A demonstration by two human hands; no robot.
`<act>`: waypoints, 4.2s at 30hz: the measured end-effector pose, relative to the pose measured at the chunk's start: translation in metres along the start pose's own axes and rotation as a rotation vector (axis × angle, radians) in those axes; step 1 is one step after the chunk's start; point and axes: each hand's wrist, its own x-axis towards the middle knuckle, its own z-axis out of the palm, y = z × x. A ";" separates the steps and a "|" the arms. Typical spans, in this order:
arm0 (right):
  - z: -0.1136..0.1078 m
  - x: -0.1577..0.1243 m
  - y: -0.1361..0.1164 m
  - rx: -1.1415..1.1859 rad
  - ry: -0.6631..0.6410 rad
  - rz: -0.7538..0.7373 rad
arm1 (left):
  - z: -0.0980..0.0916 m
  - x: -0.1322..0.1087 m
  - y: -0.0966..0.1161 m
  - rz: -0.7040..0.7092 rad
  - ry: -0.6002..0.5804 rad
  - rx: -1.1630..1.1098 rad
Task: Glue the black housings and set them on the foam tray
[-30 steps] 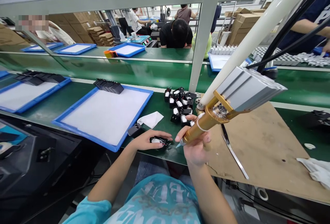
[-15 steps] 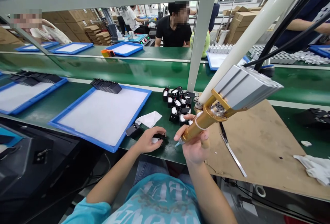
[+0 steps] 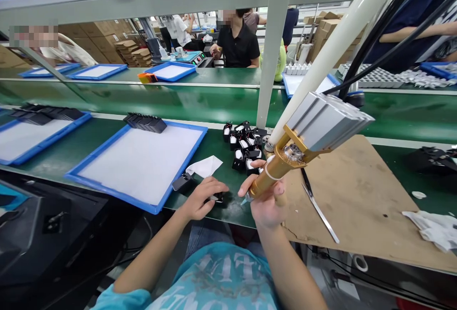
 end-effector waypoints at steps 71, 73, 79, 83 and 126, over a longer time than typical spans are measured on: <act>-0.020 -0.004 -0.013 -0.066 0.019 0.024 | 0.009 0.029 0.002 -0.529 -0.090 -0.125; -0.020 -0.004 -0.013 -0.074 0.019 0.021 | 0.008 0.032 0.003 -0.474 -0.161 -0.162; -0.021 -0.004 -0.012 -0.071 0.013 0.009 | 0.014 0.032 0.008 -0.473 -0.118 -0.134; -0.020 -0.004 -0.010 -0.073 0.011 0.020 | 0.014 0.017 0.019 -0.468 0.007 -0.009; 0.023 0.006 0.024 -0.009 -0.093 0.018 | 0.010 -0.004 0.065 -0.630 0.090 0.257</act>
